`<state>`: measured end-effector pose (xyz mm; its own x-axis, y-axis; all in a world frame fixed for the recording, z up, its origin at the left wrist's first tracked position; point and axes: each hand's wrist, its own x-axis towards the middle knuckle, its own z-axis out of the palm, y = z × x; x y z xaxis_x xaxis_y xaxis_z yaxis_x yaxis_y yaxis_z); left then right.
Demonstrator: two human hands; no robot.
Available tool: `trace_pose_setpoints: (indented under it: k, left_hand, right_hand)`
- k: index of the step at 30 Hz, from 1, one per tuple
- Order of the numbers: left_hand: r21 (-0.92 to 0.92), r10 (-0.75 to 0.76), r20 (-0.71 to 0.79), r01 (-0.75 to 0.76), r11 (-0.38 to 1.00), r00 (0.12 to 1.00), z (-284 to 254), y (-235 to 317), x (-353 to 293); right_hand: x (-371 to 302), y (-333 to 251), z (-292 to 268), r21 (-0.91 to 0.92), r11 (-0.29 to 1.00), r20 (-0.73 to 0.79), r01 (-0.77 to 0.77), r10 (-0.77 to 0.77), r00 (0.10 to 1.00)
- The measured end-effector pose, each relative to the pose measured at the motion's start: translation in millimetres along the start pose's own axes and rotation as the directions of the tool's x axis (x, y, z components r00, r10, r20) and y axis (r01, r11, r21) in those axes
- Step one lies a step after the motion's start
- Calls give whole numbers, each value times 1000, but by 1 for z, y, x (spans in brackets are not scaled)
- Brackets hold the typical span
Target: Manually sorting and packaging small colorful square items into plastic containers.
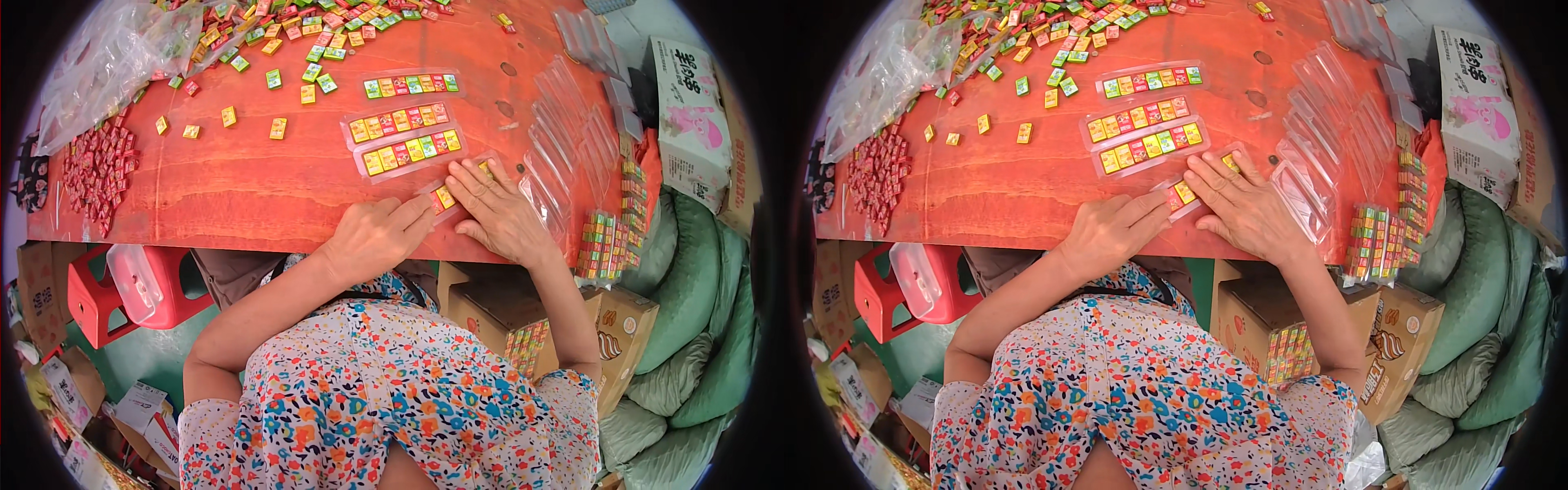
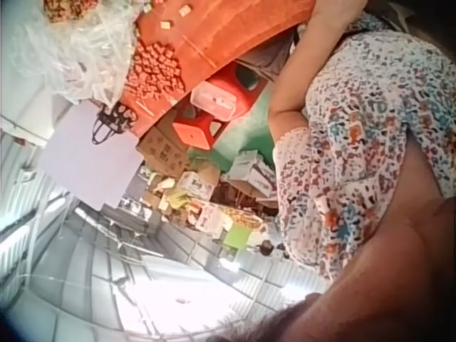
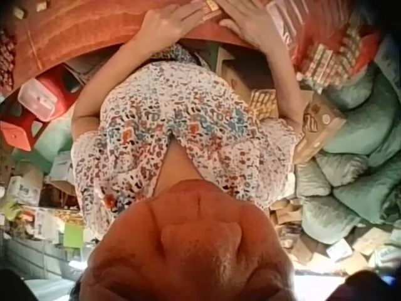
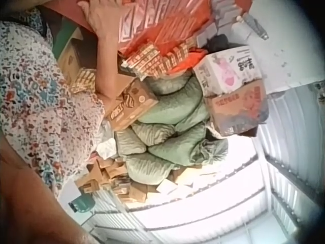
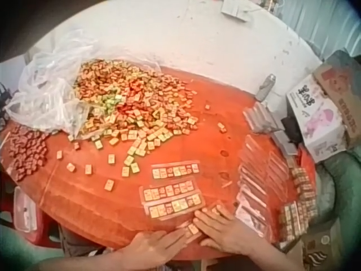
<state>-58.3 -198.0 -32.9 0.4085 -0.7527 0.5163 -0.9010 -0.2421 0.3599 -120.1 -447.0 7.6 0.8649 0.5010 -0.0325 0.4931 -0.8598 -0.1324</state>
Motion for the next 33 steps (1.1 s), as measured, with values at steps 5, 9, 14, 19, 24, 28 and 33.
trace_pose_setpoints:
  k: [5, 9, 14, 19, 24, 28, 33]
  left_hand:
    - [-61, -14, -81, 9, 998, 997, -2, -8, 5]
    - [-103, -18, -48, 13, 995, 999, -10, -15, 2]
    - [-127, -98, 30, 101, 987, 995, -21, -23, 14]
    - [-128, -45, 119, 60, 990, 992, -19, -16, 12]
    - [-63, -110, 79, 115, 991, 991, -13, -7, 16]
    - [29, -102, 101, 100, 995, 990, -14, -3, 18]
    - [-57, -85, -40, 82, 995, 996, -12, -8, 10]
  right_hand:
    - [6, -3, 2, 30, 999, -11, -43, 44, 999]
    - [15, -11, 6, 39, 995, -85, -90, 93, 992]
    - [17, -11, 9, 45, 995, -97, -86, 90, 991]
    - [18, -11, 11, 58, 995, -99, -83, 89, 991]
    - [18, -11, 12, 45, 996, -112, -83, 88, 990]
    - [17, -10, 12, 55, 995, -105, -85, 91, 990]
    - [16, -10, 12, 123, 987, -130, -103, 119, 984]
